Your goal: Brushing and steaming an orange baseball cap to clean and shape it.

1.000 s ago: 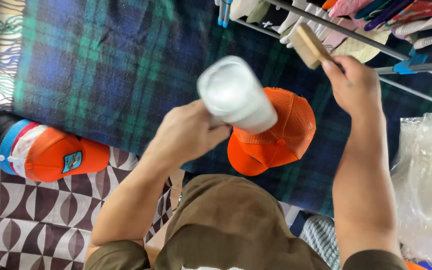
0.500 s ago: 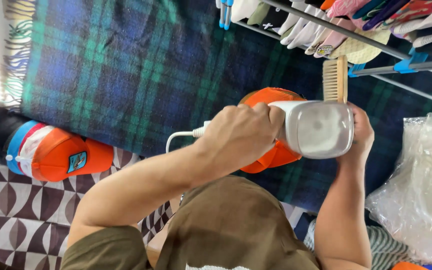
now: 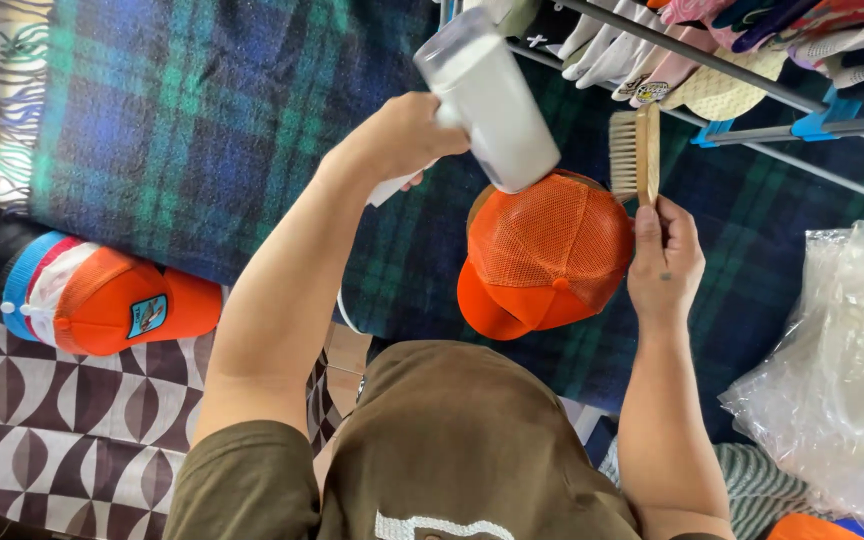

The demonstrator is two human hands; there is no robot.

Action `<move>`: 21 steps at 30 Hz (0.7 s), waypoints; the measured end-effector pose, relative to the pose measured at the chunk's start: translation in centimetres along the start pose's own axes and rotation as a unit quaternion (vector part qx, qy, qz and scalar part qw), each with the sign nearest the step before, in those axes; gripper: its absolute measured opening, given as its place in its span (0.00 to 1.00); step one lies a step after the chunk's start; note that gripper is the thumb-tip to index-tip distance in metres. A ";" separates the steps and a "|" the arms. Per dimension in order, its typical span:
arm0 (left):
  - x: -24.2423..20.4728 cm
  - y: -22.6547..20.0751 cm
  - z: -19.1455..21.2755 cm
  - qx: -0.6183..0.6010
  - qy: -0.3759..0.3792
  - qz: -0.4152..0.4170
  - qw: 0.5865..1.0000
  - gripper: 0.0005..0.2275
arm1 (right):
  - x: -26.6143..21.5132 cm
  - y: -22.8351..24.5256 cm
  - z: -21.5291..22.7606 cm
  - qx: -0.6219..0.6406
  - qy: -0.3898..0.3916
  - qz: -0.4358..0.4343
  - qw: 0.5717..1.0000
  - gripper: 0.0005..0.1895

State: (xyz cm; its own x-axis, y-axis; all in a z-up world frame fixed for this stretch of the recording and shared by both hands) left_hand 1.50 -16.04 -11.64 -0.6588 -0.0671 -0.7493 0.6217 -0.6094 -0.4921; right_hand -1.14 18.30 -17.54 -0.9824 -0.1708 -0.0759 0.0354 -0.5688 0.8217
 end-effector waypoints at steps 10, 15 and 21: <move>1.6 10.0 -7.0 -0.203 -0.129 0.025 0.970 0.19 | -0.1 -2.9 -0.9 -0.002 -0.068 0.141 0.988 0.12; -5.5 5.4 -5.6 -0.048 -0.204 -0.083 0.974 0.21 | -0.1 -1.4 -0.8 -0.007 -0.084 0.162 0.983 0.12; -7.7 0.0 -6.0 0.174 -0.250 -0.214 0.928 0.21 | 0.3 -1.8 -0.4 -0.015 -0.073 0.214 0.974 0.15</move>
State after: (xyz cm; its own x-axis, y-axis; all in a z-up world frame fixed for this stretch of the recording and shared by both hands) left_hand 9.10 -10.78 -8.48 -0.9823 -0.0652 -0.1757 0.1404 -0.8769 -0.4597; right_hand -1.47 18.98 -19.27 -0.8921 -0.2825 0.3526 0.4504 -0.4947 0.7432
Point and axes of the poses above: each hand's wrist, its own x-axis towards the middle knuckle, its own z-axis out of the back of the hand, y = z × x, the point moved 2 cm from there along x, towards the middle knuckle, and after that the axes turned 11 degrees about x, right-handed, at the moved point
